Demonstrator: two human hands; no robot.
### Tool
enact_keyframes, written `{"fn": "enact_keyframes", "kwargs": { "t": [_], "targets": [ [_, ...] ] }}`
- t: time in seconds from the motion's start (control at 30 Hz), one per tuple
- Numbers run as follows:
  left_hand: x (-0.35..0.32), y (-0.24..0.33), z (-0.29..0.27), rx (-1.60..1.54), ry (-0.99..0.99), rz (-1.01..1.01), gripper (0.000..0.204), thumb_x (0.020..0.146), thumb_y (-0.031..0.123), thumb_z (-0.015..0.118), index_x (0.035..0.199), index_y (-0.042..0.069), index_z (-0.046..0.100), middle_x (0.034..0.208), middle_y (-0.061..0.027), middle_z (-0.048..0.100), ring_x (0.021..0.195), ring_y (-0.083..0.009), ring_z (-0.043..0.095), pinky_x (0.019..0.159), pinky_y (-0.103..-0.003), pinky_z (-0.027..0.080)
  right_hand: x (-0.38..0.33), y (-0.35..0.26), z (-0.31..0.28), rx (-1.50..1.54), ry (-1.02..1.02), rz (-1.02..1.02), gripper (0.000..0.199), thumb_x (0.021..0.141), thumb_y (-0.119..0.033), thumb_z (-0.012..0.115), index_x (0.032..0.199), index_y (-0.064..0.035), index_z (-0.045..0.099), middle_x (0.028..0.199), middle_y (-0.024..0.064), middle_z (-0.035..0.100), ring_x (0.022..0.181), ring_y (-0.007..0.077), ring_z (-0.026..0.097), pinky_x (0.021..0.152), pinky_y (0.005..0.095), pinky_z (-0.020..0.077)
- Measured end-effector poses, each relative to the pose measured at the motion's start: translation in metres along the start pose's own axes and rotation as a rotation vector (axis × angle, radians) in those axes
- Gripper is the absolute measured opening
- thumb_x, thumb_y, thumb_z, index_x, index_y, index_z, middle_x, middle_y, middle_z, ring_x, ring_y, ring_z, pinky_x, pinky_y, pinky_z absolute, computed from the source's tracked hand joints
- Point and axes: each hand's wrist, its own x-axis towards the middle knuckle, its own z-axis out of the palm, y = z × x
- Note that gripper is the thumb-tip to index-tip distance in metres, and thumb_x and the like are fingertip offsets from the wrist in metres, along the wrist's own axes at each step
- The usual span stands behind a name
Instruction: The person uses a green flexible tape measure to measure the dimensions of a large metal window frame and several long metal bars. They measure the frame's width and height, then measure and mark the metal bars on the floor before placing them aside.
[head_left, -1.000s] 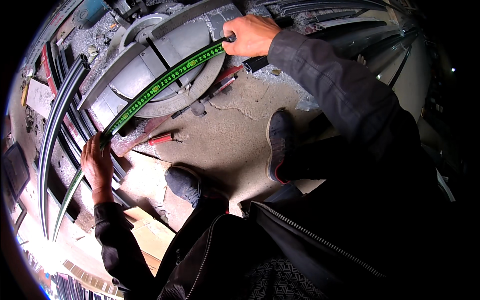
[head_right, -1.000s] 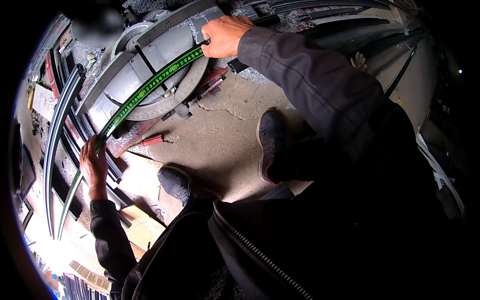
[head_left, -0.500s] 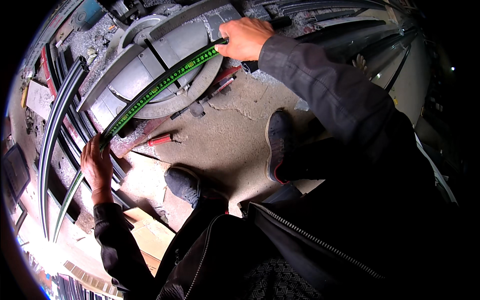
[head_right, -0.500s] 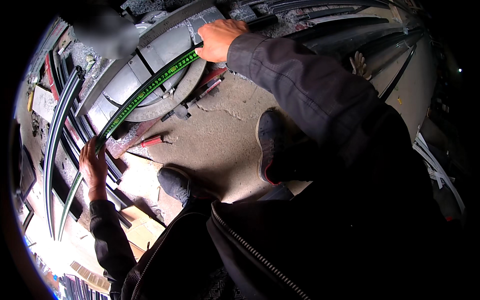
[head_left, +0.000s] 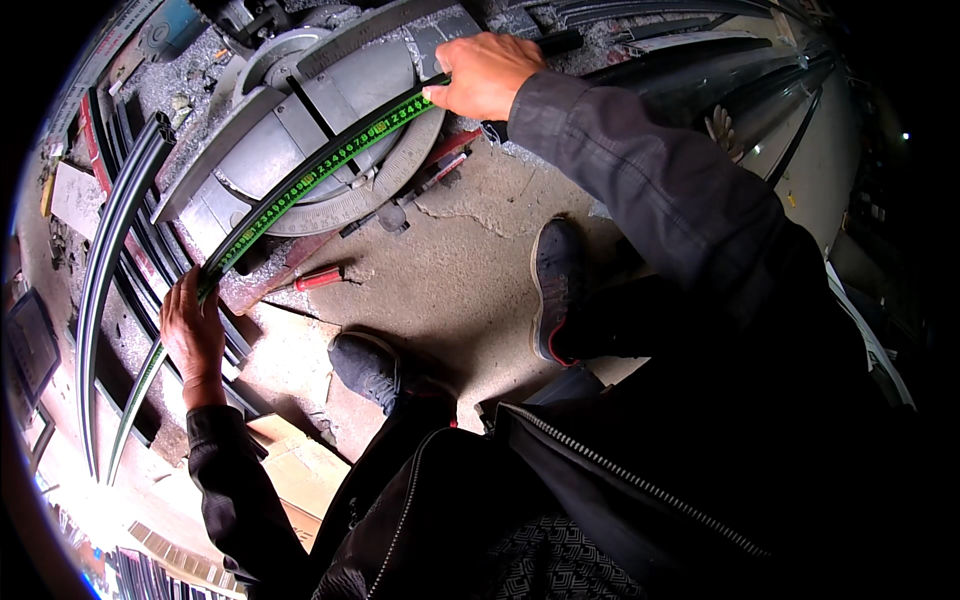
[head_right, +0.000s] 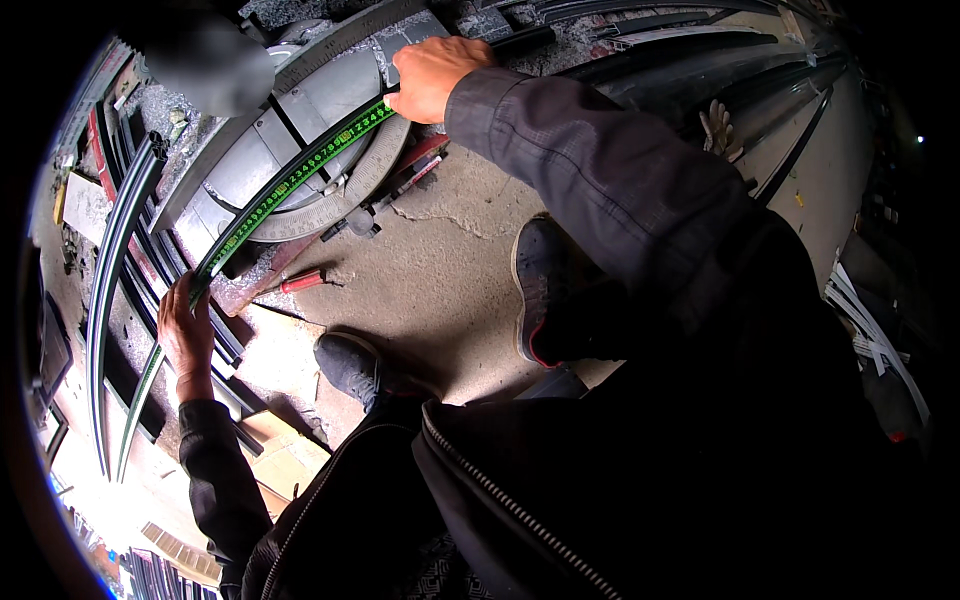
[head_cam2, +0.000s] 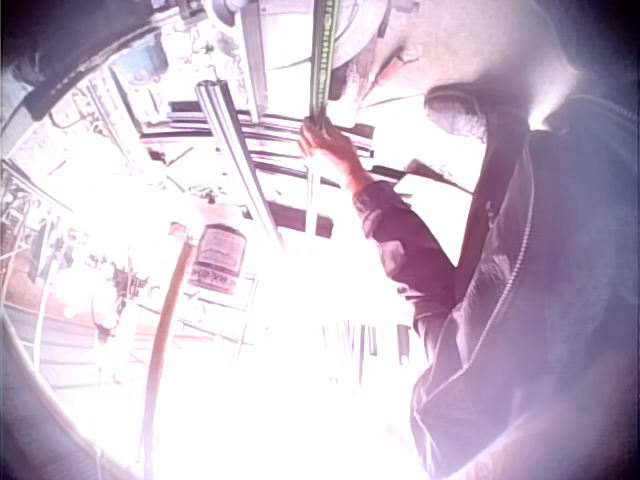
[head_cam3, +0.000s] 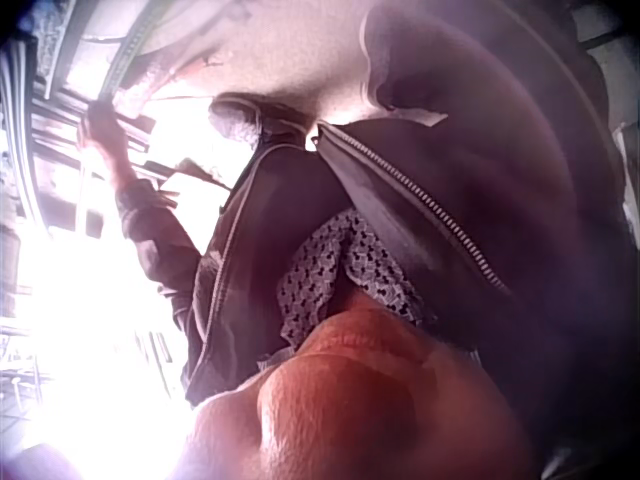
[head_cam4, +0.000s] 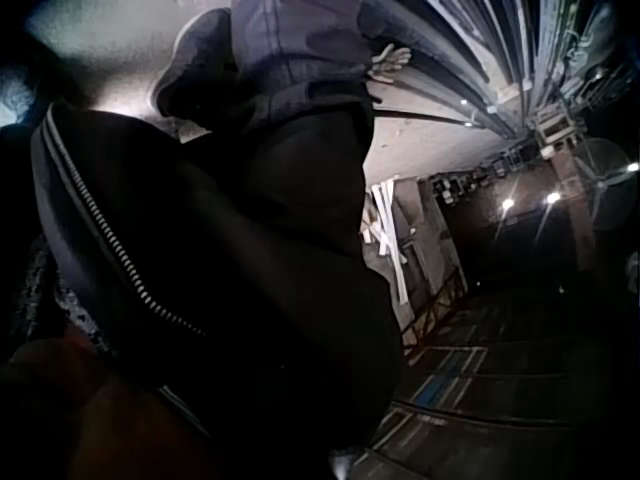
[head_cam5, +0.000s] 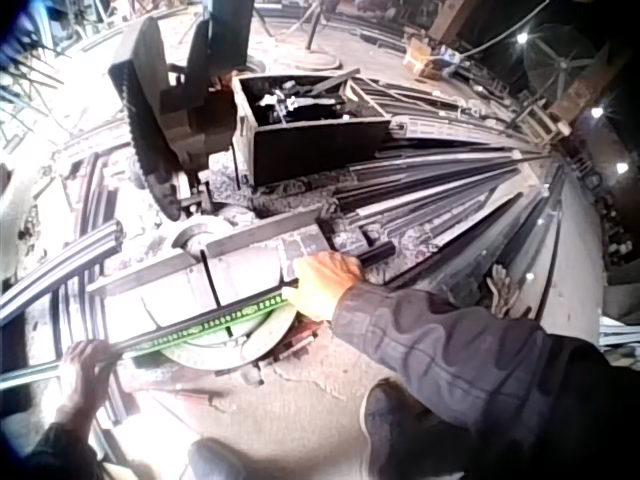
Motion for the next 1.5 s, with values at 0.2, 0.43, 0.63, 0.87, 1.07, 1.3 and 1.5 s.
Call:
{"fn": "enact_keyframes", "kwargs": {
  "t": [0.2,0.43,0.63,0.87,1.07,1.3,1.5],
  "targets": [
    [-0.001,-0.001,0.0,-0.003,-0.012,-0.006,0.033,0.083,0.016,0.07,0.115,0.009,0.063,0.105,-0.0089,0.068,0.097,-0.0281,0.064,0.086,-0.039,0.049,0.0,-0.003,0.0,-0.016,0.006,0.004,0.044,0.082,-0.046,0.068,0.107,-0.0096,0.068,0.102,0.0144,0.069,0.099,0.0342,0.065,0.086,0.0459,0.0494],
    [-0.003,-0.006,0.004,0.026,0.011,0.009,0.036,0.081,0.016,0.072,0.115,0.01,0.064,0.105,-0.0078,0.068,0.096,-0.0265,0.065,0.087,-0.038,0.049,0.0,-0.005,0.001,-0.001,0.005,0.031,0.044,0.081,-0.044,0.07,0.106,-0.008,0.067,0.102,0.0144,0.069,0.099,0.0339,0.065,0.085,0.0461,0.0494],
    [-0.004,-0.006,0.001,0.07,-0.004,0.009,0.035,0.082,0.017,0.07,0.116,0.009,0.063,0.107,-0.0078,0.068,0.097,-0.0264,0.064,0.088,-0.038,0.048,0.002,-0.007,0.002,0.002,-0.017,0.061,0.045,0.081,-0.044,0.07,0.106,-0.0066,0.067,0.101,0.0141,0.069,0.1,0.0337,0.065,0.085,0.0459,0.0494],
    [-0.008,-0.015,0.001,0.063,0.016,0.036,0.031,0.087,0.018,0.067,0.115,0.007,0.062,0.106,-0.0109,0.068,0.097,-0.0287,0.064,0.088,-0.04,0.048,-0.001,-0.021,-0.006,0.025,-0.075,0.103,0.044,0.083,-0.045,0.069,0.106,-0.0077,0.067,0.104,0.0127,0.069,0.101,0.0311,0.065,0.086,0.0446,0.0496],
    [-0.016,-0.021,-0.008,0.055,0.011,0.018,0.033,0.086,0.017,0.067,0.116,0.007,0.061,0.106,-0.0108,0.067,0.098,-0.0294,0.063,0.09,-0.04,0.047,0.002,-0.035,0.003,0.003,-0.058,0.05,0.042,0.083,-0.044,0.069,0.104,-0.0076,0.068,0.101,0.0111,0.07,0.102,0.0292,0.064,0.084,0.0428,0.0499],
    [-0.019,-0.023,-0.005,0.052,-0.029,-0.02,0.034,0.086,0.018,0.066,0.118,0.007,0.061,0.107,-0.0107,0.067,0.1,-0.0303,0.063,0.089,-0.041,0.046,0.004,-0.035,0.004,0.033,-0.092,0.082,0.04,0.083,-0.041,0.069,0.105,-0.0077,0.068,0.102,0.0104,0.069,0.104,0.0288,0.063,0.085,0.0426,0.049],
    [-0.018,-0.024,-0.001,0.075,0.004,-0.031,0.033,0.082,0.017,0.069,0.113,0.008,0.063,0.104,-0.009,0.068,0.096,-0.0277,0.064,0.088,-0.039,0.048,0.007,-0.033,0.01,0.032,-0.083,0.087,0.039,0.083,-0.04,0.069,0.106,-0.0089,0.068,0.105,0.011,0.069,0.106,0.029,0.062,0.086,0.0434,0.0483]
  ]
}}
